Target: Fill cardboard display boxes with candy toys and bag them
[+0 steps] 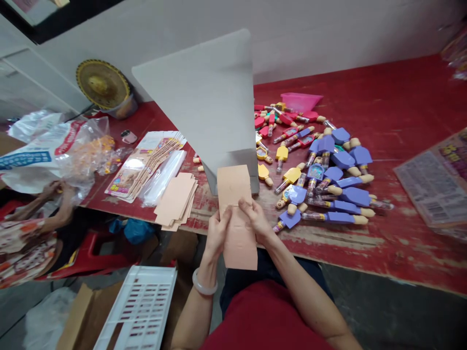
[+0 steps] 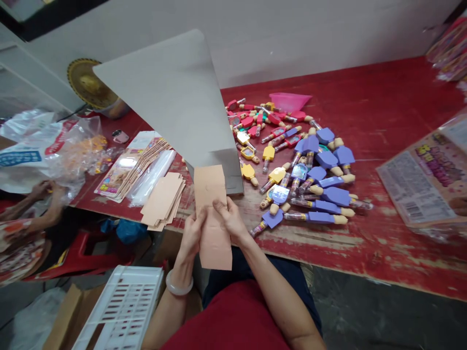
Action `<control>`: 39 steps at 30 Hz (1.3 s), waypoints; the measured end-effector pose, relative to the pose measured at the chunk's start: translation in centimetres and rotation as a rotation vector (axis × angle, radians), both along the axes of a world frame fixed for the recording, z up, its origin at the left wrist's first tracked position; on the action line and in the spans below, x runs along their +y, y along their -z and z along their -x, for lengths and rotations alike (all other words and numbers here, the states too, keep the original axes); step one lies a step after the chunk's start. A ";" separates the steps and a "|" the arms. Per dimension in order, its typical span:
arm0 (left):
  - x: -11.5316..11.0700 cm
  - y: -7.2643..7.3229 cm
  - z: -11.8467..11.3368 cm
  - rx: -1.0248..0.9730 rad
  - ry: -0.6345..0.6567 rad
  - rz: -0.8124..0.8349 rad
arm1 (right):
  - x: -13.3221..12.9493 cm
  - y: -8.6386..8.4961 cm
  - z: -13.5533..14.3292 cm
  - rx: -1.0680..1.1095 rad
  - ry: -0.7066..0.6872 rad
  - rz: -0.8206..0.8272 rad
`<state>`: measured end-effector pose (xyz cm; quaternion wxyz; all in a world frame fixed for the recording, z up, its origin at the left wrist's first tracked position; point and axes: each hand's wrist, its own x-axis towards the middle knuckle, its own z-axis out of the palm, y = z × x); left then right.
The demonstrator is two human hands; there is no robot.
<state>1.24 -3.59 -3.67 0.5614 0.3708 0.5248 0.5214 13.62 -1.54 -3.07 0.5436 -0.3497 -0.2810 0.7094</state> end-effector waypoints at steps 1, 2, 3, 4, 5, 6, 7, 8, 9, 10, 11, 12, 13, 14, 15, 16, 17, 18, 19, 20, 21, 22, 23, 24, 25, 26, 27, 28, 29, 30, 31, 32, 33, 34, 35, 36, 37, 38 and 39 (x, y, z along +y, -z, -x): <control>-0.2 0.2 -0.2 -0.028 -0.001 0.015 | 0.0 0.1 -0.1 0.008 -0.014 0.000; -0.4 0.4 -0.4 -0.037 -0.007 0.021 | 0.1 0.3 -0.2 0.007 -0.017 -0.001; -0.5 0.5 -0.6 -0.036 -0.019 0.019 | 0.1 0.4 -0.4 -0.003 -0.010 0.001; -0.7 0.7 -0.8 -0.032 -0.036 0.012 | 0.1 0.7 -0.5 -0.020 0.006 0.004; -0.8 0.9 -1.0 -0.025 -0.054 0.003 | 0.2 0.9 -0.7 -0.042 0.025 0.005; -0.9 1.0 -1.1 -0.017 -0.069 -0.006 | 0.2 1.1 -0.8 -0.066 0.041 0.000; -0.9 1.1 -1.1 -0.005 -0.073 -0.010 | 0.3 1.3 -1.0 -0.090 0.051 -0.014; -0.9 1.2 -1.0 0.014 -0.065 -0.011 | 0.4 1.5 -1.3 -0.111 0.056 -0.036; -0.9 1.2 -0.9 0.039 -0.047 -0.013 | 0.4 1.6 -1.5 -0.132 0.058 -0.063; -0.9 1.2 -0.6 0.068 -0.030 -0.022 | 0.5 1.6 -1.8 -0.159 0.059 -0.095; -0.7 1.1 -0.3 0.095 -0.029 -0.043 | 0.5 1.5 -2.1 -0.196 0.056 -0.130; -0.5 1.0 0.1 0.117 -0.049 -0.073 | 0.6 1.5 -2.4 -0.242 0.042 -0.168; -0.2 0.8 0.4 0.138 -0.085 -0.104 | 0.6 1.4 -2.6 -0.287 0.020 -0.205; 0.1 0.6 0.8 0.157 -0.118 -0.125 | 0.6 1.3 -2.7 -0.321 -0.008 -0.236; 0.4 0.3 1.0 0.178 -0.139 -0.133 | 0.5 1.3 -2.7 -0.337 -0.033 -0.255; 0.8 0.0 1.2 0.197 -0.148 -0.134 | 0.5 1.3 -2.7 -0.333 -0.053 -0.260; 1.1 -0.3 1.2 0.207 -0.143 -0.133 | 0.4 1.4 -2.6 -0.314 -0.058 -0.253; 1.3 -0.6 1.3 0.206 -0.130 -0.129 | 0.4 1.5 -2.5 -0.294 -0.048 -0.241; 1.5 -0.8 1.2 0.194 -0.119 -0.126 | 0.4 1.6 -2.4 -0.285 -0.032 -0.230; 1.6 -1.0 1.2 0.178 -0.112 -0.126 | 0.4 1.6 -2.4 -0.288 -0.007 -0.220; 1.5 -1.0 1.1 0.167 -0.099 -0.129 | 0.5 1.6 -2.5 -0.292 0.030 -0.206; 1.3 -1.0 1.1 0.169 -0.068 -0.124 | 0.6 1.5 -2.6 -0.287 0.081 -0.186; 0.9 -0.9 1.0 0.183 -0.019 -0.108 | 0.8 1.4 -2.7 -0.269 0.151 -0.164; 0.3 -0.7 0.9 0.200 0.046 -0.080 | 1.1 1.2 -2.9 -0.241 0.223 -0.146; -0.4 -0.4 0.7 0.212 0.121 -0.040 | 1.3 1.0 -3.1 -0.209 0.285 -0.131; -1.2 0.0 0.4 0.214 0.197 0.010 | 1.5 0.8 -3.2 -0.181 0.325 -0.122; -2.0 0.3 0.1 0.208 0.265 0.060 | 1.7 0.6 -3.4 -0.165 0.331 -0.118; -2.8 0.7 -0.2 0.201 0.319 0.093 | 1.9 0.6 -3.5 -0.159 0.312 -0.115; -3.4 1.0 -0.5 0.197 0.367 0.108 | 2.0 0.6 -3.6 -0.160 0.280 -0.106; -3.8 1.2 -0.7 0.203 0.417 0.111 | 2.0 0.7 -3.8 -0.167 0.246 -0.097; -3.9 1.3 -0.8 0.226 0.468 0.101 | 2.1 0.9 -4.1 -0.183 0.223 -0.093; -3.8 1.3 -0.6 0.276 0.497 0.069 | 2.1 1.0 -4.5 -0.214 0.205 -0.102; -3.5 1.1 -0.2 0.357 0.479 0.009 | 2.0 1.1 -4.9 -0.268 0.182 -0.127; -2.9 0.8 0.4 0.468 0.398 -0.075 | 2.0 1.1 -5.4 -0.350 0.144 -0.170; -2.3 0.2 1.0 0.604 0.265 -0.173 | 1.9 1.0 -5.8 -0.461 0.088 -0.228; -1.5 -0.6 1.7 0.749 0.108 -0.274 | 1.8 0.8 -6.2 -0.586 0.014 -0.294; -0.8 -1.4 2.4 0.877 -0.019 -0.359 | 1.7 0.6 -6.5 -0.709 -0.069 -0.360; -0.2 -2.3 2.9 0.970 -0.079 -0.411 | 1.6 0.3 -6.6 -0.812 -0.150 -0.417; 0.4 -3.1 3.3 1.023 -0.065 -0.428 | 1.4 -0.1 -6.7 -0.886 -0.214 -0.460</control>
